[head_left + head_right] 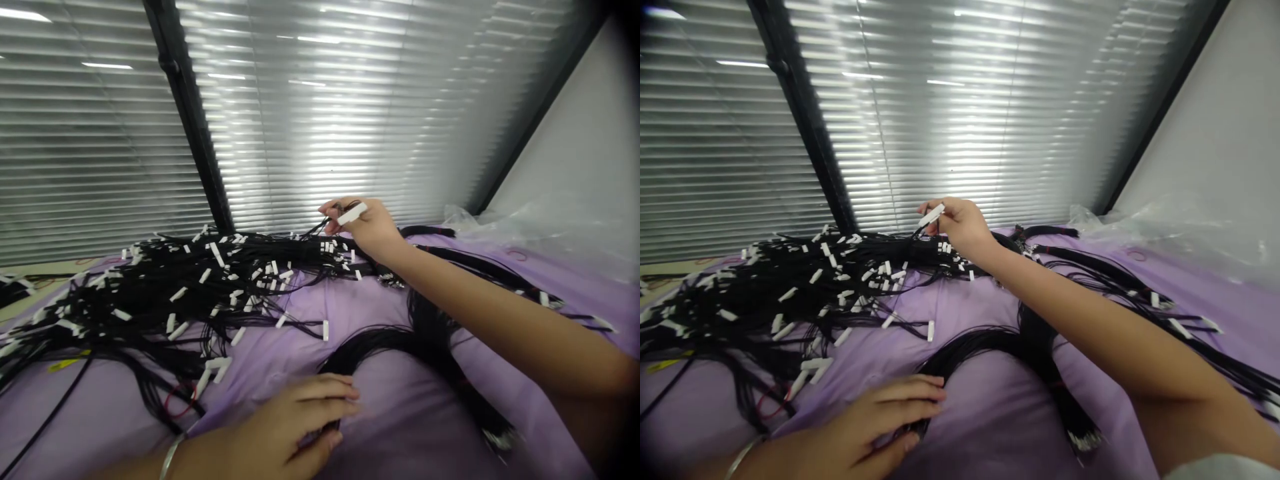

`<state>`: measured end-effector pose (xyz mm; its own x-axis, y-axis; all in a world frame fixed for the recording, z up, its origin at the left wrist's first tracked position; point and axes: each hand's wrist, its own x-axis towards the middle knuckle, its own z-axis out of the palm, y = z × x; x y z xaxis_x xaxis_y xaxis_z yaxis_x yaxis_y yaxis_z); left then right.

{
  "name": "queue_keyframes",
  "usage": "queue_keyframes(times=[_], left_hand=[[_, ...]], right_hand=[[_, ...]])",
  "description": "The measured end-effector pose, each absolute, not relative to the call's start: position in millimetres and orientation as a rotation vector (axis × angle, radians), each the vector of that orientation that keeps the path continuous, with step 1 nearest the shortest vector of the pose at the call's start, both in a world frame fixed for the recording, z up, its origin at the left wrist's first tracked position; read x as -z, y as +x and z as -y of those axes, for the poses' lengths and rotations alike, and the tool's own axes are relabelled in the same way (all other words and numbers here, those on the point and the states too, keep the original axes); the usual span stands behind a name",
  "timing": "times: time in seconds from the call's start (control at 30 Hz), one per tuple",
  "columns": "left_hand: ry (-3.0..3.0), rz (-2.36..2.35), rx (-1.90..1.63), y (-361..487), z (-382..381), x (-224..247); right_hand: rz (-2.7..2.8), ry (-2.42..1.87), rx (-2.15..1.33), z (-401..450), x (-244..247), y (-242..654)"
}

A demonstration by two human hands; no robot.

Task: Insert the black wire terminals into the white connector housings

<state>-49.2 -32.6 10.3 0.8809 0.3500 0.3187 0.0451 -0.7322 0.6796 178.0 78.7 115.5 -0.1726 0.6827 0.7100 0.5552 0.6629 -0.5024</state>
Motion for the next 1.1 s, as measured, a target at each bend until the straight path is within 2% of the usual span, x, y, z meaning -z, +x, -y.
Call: queue_keyframes(times=[0.23, 0.43, 0.57, 0.63, 0.7, 0.8, 0.93, 1.1], left_hand=[[2.114, -0.416, -0.633, -53, 34, 4], [1.202, -0.368, -0.679, -47, 19, 14], [0.916, -0.415, -0.733, -41, 15, 7], [0.899, -0.451, -0.723, -40, 15, 4], [0.89, -0.517, -0.698, -39, 16, 3], [0.859, -0.619, -0.684, -38, 16, 4], [0.893, -0.646, -0.677, -37, 14, 5], [0.928, -0.636, -0.659, -35, 13, 6]], right_hand=[[1.694, -0.739, -0.359, -6, -142, 179], [1.716, -0.487, -0.751, 29, -131, 194], [1.839, -0.557, -0.985, 45, -125, 204], [1.969, -0.77, -1.044, 45, -113, 207], [2.138, -1.155, -0.939, 41, -93, 208], [2.314, -1.7, -0.48, 33, -57, 206], [2.36, -1.817, -0.311, 26, -28, 202], [2.414, -1.753, -0.26, 20, -32, 198]])
